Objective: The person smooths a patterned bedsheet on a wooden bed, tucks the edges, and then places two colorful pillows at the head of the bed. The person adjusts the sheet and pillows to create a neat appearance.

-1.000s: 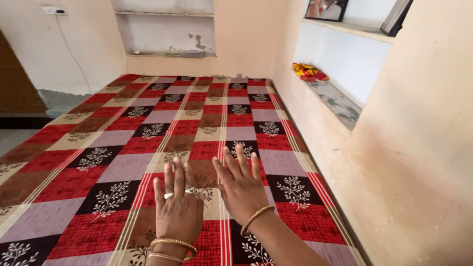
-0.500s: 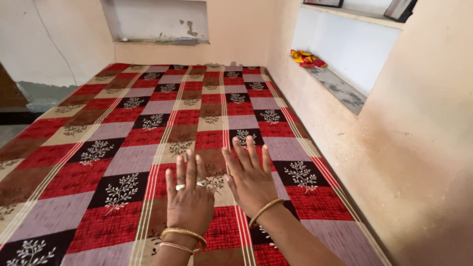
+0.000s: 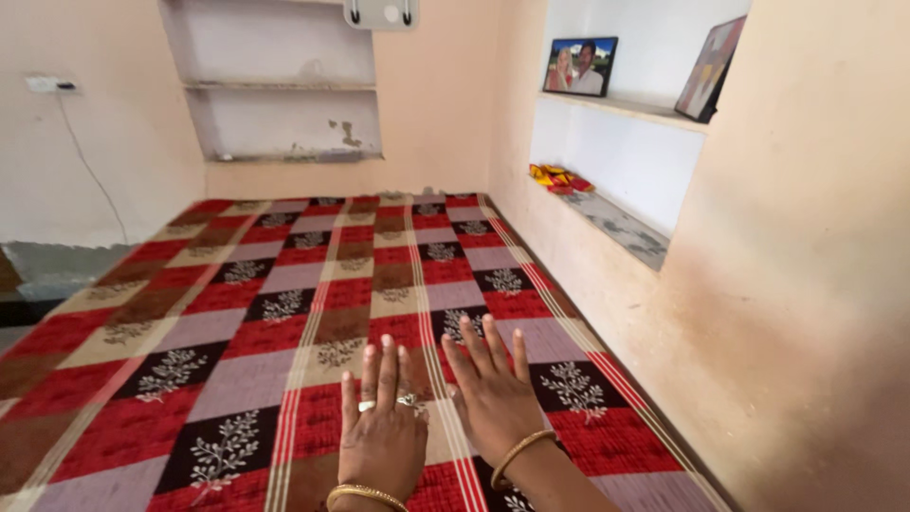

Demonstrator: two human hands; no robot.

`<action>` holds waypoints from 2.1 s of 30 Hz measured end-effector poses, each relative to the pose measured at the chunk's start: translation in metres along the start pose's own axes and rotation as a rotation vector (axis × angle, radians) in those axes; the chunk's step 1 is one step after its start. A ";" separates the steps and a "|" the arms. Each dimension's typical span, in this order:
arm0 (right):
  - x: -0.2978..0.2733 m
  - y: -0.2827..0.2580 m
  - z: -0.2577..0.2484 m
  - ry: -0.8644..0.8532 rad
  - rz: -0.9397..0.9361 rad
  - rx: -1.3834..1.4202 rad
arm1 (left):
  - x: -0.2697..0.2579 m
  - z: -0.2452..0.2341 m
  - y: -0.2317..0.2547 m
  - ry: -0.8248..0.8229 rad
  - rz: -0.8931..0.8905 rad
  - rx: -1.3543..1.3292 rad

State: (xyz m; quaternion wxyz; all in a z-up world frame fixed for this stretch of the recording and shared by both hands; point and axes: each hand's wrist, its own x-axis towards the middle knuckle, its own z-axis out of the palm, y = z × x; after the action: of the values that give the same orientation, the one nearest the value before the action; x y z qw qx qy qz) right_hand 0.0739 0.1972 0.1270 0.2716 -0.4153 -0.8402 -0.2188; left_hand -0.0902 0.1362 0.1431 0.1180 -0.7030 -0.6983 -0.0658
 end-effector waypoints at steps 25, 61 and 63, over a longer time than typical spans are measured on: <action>-0.027 0.032 0.000 -0.460 0.406 -0.033 | 0.034 0.045 0.030 -0.008 0.216 -0.005; -0.178 0.008 -0.020 -0.321 0.573 -0.142 | -0.034 0.083 0.134 -0.001 0.511 -0.244; -0.185 0.007 -0.030 -0.326 0.622 -0.107 | -0.039 0.081 0.138 0.032 0.518 -0.274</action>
State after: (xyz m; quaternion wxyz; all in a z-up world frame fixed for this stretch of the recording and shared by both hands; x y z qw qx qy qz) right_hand 0.1816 0.0767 0.0328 0.1654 -0.6945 -0.6930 -0.1004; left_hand 0.0409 0.1196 0.0444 0.0459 -0.8661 -0.4782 -0.1380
